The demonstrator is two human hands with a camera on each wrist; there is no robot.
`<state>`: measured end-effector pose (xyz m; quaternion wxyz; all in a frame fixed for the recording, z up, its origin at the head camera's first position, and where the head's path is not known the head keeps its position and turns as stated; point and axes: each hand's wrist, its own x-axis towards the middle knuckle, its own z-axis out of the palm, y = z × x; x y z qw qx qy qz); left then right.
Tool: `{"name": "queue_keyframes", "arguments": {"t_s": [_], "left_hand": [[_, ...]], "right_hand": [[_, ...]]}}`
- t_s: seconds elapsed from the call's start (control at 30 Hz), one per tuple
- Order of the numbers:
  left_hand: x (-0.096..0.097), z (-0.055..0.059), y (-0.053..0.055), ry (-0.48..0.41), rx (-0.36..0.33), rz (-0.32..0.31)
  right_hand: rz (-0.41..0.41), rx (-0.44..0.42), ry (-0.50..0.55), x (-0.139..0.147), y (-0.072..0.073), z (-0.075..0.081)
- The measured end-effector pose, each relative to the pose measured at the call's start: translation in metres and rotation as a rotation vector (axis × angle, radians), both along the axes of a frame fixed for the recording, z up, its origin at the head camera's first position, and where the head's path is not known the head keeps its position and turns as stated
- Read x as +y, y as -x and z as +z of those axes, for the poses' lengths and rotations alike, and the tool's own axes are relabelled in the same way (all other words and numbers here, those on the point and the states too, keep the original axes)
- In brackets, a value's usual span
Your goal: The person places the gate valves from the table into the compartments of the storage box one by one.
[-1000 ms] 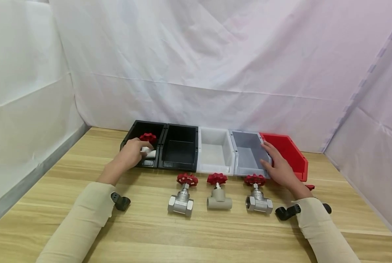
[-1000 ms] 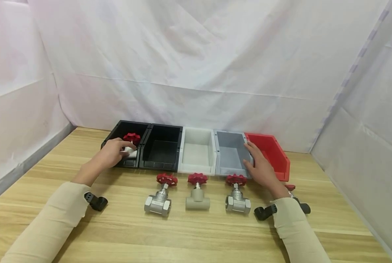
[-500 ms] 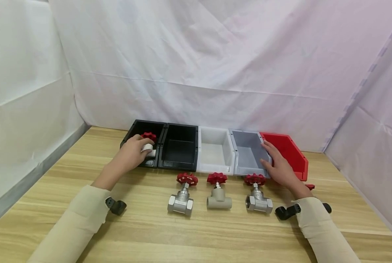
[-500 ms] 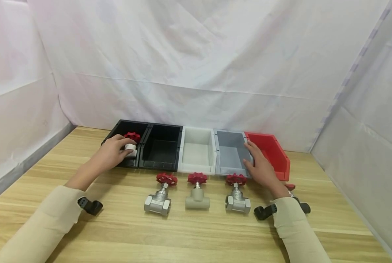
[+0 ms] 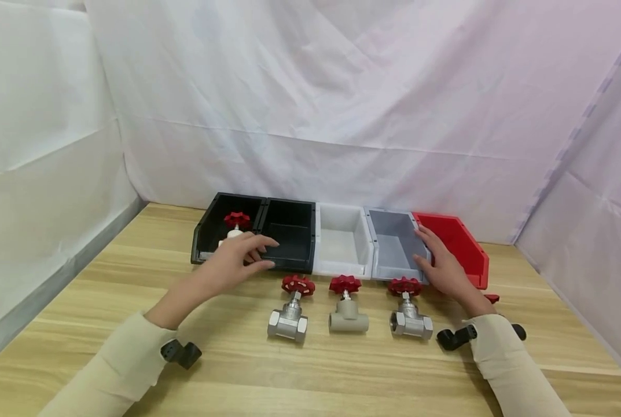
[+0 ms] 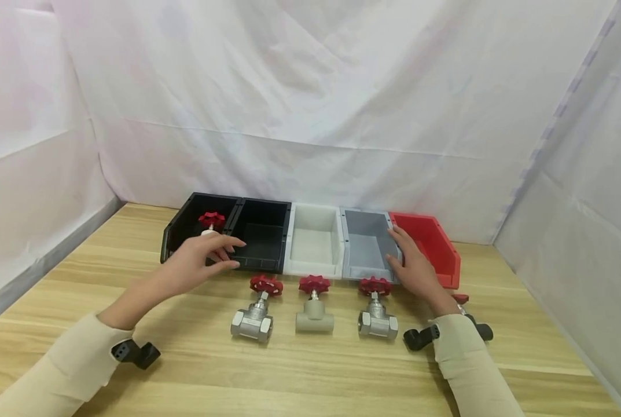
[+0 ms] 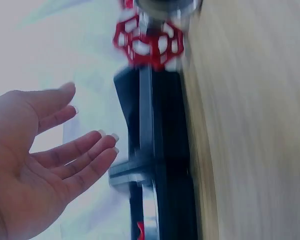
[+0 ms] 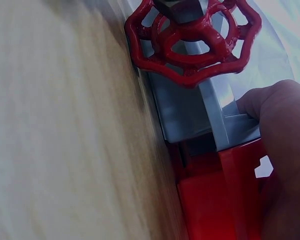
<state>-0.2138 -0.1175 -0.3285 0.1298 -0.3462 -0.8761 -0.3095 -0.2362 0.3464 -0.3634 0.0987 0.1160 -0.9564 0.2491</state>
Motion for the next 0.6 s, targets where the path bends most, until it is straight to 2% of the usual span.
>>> {"name": "queue_keyframes", "arguments": {"t_s": [0.1, 0.27, 0.4, 0.6], "left_hand": [[0.009, 0.001, -0.009, 0.016, -0.042, -0.05], [0.018, 0.0, -0.019, 0.023, -0.067, -0.118], [0.022, -0.002, -0.027, 0.075, -0.105, -0.153], [0.029, -0.006, -0.033, 0.12, -0.203, -0.253]], "right_hand": [[0.003, 0.004, -0.002, -0.001, 0.0, -0.001], [0.003, 0.023, -0.007, -0.001, 0.001, -0.001], [0.002, 0.019, -0.009, 0.0, 0.002, -0.002], [-0.001, 0.017, -0.003, 0.0, 0.001, -0.002]]}}
